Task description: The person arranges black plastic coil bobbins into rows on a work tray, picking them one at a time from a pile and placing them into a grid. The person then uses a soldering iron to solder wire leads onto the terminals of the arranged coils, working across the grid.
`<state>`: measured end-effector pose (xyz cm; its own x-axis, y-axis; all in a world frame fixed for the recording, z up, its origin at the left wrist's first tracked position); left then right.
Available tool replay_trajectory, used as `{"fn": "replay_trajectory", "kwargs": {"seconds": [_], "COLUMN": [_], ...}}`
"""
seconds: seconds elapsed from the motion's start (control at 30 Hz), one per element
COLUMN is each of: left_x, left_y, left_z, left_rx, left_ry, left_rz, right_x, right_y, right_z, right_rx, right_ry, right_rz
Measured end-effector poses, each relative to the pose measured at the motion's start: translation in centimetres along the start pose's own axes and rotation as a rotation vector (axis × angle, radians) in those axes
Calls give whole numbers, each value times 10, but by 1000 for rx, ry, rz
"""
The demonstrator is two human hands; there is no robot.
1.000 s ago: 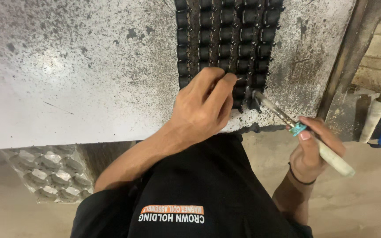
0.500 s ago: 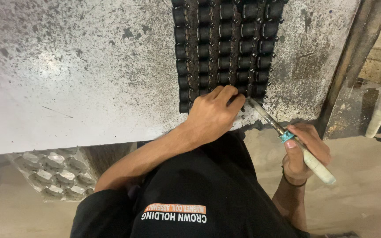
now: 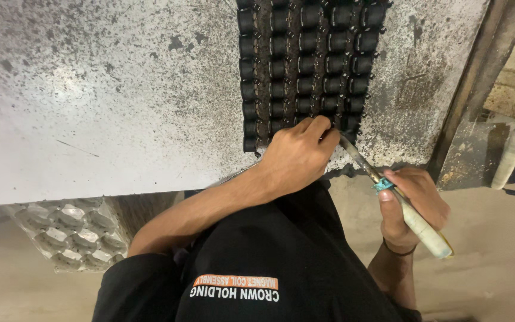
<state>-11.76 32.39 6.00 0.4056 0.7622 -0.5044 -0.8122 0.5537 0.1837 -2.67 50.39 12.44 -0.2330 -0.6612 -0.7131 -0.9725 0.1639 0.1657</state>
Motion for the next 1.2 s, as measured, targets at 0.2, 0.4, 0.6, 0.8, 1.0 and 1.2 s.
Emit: {"fn": "replay_trajectory", "kwargs": {"seconds": [0.2, 0.4, 0.6, 0.8, 1.0, 1.2], "left_x": [-11, -77, -53, -20, -12, -9], "left_y": [13, -5, -16, -30, -29, -27], "left_z": [6, 42, 23, 11, 7, 10], "left_rx": [-15, 104, 48, 23, 18, 16], "left_ry": [-20, -30, 8, -19, -26, -29], "left_rz": [25, 251, 79, 18, -5, -19], "right_x": [-7, -16, -7, -10, -4, -5], "right_y": [4, -12, -40, -53, -44, -37], "right_z": [-11, 11, 27, 21, 16, 5], "right_rx": [-40, 203, 147, 152, 132, 46], "right_ry": [-38, 179, 259, 221, 187, 98], "right_rz": [-58, 38, 95, 87, 60, 41]}}
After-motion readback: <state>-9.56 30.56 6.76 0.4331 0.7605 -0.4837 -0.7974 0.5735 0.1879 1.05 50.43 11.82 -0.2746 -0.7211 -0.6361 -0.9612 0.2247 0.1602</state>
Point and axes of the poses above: each hand's wrist, its own y-axis towards the middle knuckle, its own x-axis out of the palm, z = x × y, the point moved 5 cm from there along y, towards the middle knuckle, and after that the axes turned 9 degrees about -y, right-handed, at the moved point
